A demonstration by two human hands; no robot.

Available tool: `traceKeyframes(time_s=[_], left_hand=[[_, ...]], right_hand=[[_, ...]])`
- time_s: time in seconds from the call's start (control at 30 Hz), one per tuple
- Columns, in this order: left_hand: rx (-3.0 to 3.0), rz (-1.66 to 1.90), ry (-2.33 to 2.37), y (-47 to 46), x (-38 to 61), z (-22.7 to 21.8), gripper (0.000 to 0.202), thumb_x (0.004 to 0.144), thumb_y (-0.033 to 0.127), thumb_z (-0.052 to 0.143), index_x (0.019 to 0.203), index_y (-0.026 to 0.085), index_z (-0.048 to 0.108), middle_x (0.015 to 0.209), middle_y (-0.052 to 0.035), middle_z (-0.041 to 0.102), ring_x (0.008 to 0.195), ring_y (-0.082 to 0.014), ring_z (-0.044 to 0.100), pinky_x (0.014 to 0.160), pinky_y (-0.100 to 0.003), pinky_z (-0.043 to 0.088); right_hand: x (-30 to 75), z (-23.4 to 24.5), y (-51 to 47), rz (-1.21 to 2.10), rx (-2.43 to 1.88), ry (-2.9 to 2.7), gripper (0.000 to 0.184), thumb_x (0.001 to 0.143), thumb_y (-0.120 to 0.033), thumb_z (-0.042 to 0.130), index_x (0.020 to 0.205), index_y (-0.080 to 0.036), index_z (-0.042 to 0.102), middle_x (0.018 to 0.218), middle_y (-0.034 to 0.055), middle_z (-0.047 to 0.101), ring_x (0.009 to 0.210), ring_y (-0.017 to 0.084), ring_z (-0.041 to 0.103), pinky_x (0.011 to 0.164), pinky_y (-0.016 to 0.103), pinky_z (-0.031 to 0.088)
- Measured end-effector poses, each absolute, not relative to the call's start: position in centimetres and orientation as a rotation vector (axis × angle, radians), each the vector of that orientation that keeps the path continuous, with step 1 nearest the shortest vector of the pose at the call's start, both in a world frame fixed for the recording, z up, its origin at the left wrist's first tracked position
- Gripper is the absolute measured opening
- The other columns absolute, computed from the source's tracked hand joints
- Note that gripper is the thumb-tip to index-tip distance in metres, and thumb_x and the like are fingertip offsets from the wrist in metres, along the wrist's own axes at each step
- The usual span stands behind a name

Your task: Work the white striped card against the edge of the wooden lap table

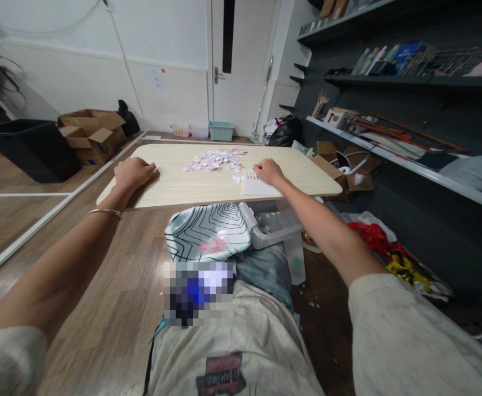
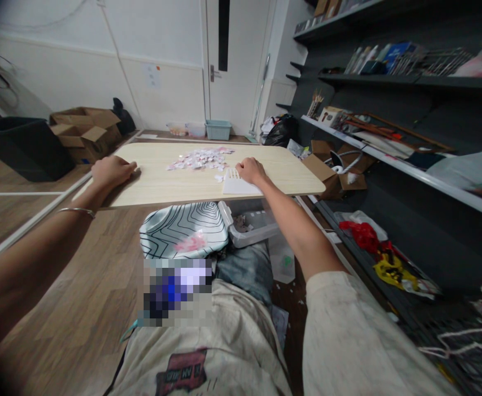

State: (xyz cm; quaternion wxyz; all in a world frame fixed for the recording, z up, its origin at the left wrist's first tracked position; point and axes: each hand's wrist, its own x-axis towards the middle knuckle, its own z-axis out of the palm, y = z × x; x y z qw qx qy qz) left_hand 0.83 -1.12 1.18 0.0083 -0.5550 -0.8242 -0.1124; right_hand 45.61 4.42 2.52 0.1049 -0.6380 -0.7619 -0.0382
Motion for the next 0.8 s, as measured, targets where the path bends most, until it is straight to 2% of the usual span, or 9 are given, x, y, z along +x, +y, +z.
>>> traceKeyframes(time_s=[0.2,0.4,0.53,0.63,0.8], left_hand=[[-1.729,-0.372,-2.579,-0.84,0.52,0.90,0.061,0.115,0.049,0.057,0.138,0.010,0.098,0.150,-0.0327,0.092,0.147,-0.0528,0.083,0.123,-0.058,0.066],[-1.717,-0.351,-2.567,-0.98,0.78,0.95,0.065,0.114,0.046,0.052,0.137,0.007,0.098,0.151,-0.0331,0.092,0.146,-0.0527,0.084,0.122,-0.061,0.068],[-1.722,-0.352,-2.566,-0.98,0.76,0.99,0.060,0.114,0.046,0.054,0.131,0.010,0.099,0.148,-0.0313,0.093,0.144,-0.0514,0.084,0.121,-0.059,0.068],[-1.721,-0.367,-2.568,-0.96,0.76,0.98,0.059,0.114,0.046,0.054,0.129,0.010,0.099,0.148,-0.0315,0.093,0.145,-0.0521,0.084,0.120,-0.059,0.067],[-1.708,-0.341,-2.585,-1.14,0.99,1.14,0.063,0.115,0.046,0.053,0.137,0.008,0.097,0.152,-0.0330,0.091,0.149,-0.0525,0.083,0.122,-0.058,0.066]], right_hand=[[45.63,2.46,4.51,-0.125,-1.874,-2.250,0.049,0.130,-0.029,0.057,0.122,-0.011,0.102,0.127,0.0249,0.098,0.115,0.033,0.090,0.089,0.033,0.053],[45.75,2.29,4.87,-0.106,-1.857,-2.229,0.046,0.129,-0.029,0.060,0.117,-0.012,0.101,0.119,0.0225,0.097,0.108,0.031,0.088,0.086,0.033,0.051],[45.80,2.23,4.93,-0.097,-1.853,-2.219,0.046,0.129,-0.029,0.061,0.112,-0.013,0.100,0.116,0.0211,0.097,0.106,0.031,0.088,0.086,0.033,0.052],[45.80,2.24,4.87,-0.092,-1.859,-2.214,0.046,0.130,-0.030,0.061,0.111,-0.013,0.100,0.120,0.0220,0.097,0.108,0.031,0.088,0.086,0.033,0.051],[45.68,2.35,4.71,-0.091,-1.869,-2.222,0.047,0.131,-0.030,0.059,0.115,-0.012,0.100,0.128,0.0246,0.097,0.113,0.032,0.089,0.087,0.033,0.051]])
